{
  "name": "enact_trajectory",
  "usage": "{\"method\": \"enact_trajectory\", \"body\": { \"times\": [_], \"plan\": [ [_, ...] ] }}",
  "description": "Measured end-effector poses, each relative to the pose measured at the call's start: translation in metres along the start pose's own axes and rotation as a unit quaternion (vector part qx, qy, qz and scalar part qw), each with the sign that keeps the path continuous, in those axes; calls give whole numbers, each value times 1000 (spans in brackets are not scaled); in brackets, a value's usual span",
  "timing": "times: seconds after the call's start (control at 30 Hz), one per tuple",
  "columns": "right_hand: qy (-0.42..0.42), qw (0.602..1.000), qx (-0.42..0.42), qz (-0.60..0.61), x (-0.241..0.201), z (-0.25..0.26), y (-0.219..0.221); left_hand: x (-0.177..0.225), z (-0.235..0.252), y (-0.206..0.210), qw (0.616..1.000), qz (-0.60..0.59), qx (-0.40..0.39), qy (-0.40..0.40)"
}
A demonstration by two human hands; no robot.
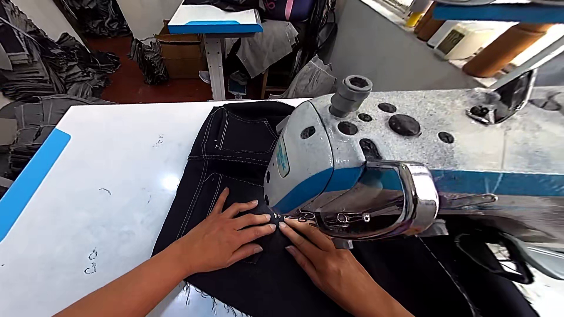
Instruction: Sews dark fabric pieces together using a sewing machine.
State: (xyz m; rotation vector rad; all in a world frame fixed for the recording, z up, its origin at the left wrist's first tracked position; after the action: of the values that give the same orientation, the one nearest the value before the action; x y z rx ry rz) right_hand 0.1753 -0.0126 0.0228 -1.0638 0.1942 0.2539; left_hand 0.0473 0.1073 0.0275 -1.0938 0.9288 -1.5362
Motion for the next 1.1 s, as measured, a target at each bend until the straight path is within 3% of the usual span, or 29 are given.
{"method": "enact_trajectory", "body": {
  "times": [0.87,1.1],
  "plan": [
    [3,999,34,34,8,10,-3,-18,8,-2,1000,-6,3,5],
    [120,969,115,182,40,8,-28,-16,7,-3,1000,4,-2,10]
  ]
}}
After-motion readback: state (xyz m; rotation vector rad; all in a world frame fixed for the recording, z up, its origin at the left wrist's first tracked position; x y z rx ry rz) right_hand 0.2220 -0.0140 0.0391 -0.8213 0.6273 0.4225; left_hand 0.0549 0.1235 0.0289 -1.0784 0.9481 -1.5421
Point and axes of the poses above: each hand's wrist, its own z-axis towards the middle knuckle, its own y-axis out of the palm, x = y × z, the point moved 8 cm from there along z, towards the middle knuckle, and after that the axes turned 3 degrees about y, right-handed, at the moved point
